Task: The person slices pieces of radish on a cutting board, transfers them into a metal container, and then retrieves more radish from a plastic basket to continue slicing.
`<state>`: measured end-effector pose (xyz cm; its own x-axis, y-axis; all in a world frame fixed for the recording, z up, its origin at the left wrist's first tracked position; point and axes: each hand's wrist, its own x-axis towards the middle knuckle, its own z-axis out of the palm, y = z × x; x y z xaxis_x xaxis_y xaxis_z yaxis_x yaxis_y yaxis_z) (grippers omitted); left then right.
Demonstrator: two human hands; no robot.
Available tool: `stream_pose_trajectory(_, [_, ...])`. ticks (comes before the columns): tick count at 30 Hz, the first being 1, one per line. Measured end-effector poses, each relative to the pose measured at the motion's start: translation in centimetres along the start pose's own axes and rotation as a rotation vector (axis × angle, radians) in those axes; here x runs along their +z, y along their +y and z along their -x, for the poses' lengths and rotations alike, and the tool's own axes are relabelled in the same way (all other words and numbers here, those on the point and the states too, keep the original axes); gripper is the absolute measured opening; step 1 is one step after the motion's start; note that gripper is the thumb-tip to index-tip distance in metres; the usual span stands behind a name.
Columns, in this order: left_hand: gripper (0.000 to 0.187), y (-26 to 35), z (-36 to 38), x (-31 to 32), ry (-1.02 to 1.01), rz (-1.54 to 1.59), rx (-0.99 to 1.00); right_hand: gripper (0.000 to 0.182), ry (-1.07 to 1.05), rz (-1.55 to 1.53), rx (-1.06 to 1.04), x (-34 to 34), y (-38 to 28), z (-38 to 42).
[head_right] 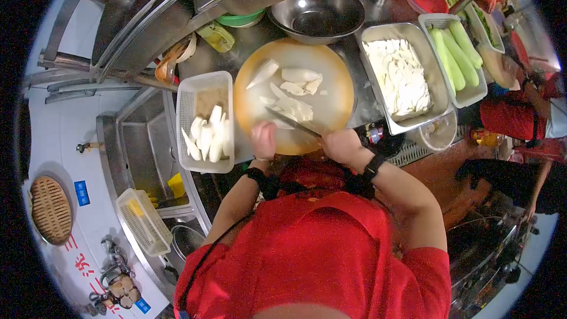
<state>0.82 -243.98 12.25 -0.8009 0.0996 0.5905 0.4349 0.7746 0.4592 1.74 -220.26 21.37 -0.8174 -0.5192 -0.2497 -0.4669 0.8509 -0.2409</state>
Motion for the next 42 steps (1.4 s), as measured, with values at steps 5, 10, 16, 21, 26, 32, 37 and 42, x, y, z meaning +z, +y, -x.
stream_pose_trajectory(5, [0.013, 0.1, -0.1, -0.1, -0.02, -0.017, 0.007, 0.019, 0.11, -0.028, 0.064, 1.2, -1.0, -0.3])
stream_pose_trajectory(10, [0.013, -0.4, 0.1, 0.1, -0.004, -0.006, 0.008, 0.029, 0.021, -0.092, 0.061, 0.3, -0.4, -0.1])
stream_pose_trajectory(16, [0.015, -0.3, 0.0, 0.3, -0.003, -0.015, 0.006, 0.029, 0.147, -0.021, 0.063, 0.6, -1.1, -0.2])
stream_pose_trajectory(21, [0.016, 0.0, 0.7, -0.1, -0.05, -0.026, 0.012, 0.017, -0.004, -0.034, 0.047, 0.3, -1.2, -0.3])
stream_pose_trajectory(26, [0.014, 0.0, 0.0, -0.1, -0.006, -0.036, 0.04, 0.022, 0.071, -0.033, 0.047, 0.1, -0.9, 0.0])
stream_pose_trajectory(32, [0.014, -0.1, -0.1, -0.1, -0.032, 0.002, 0.017, 0.029, 0.163, -0.067, 0.025, 1.3, -1.0, -0.5])
stream_pose_trajectory(37, [0.013, 0.0, -0.1, -0.1, 0.003, -0.025, 0.033, 0.029, 0.123, -0.064, -0.005, 0.9, -0.2, -0.2])
stream_pose_trajectory(42, [0.012, 0.0, -0.1, 0.0, 0.008, -0.028, 0.035, 0.03, 0.173, -0.011, 0.058, 1.5, -1.4, -0.7])
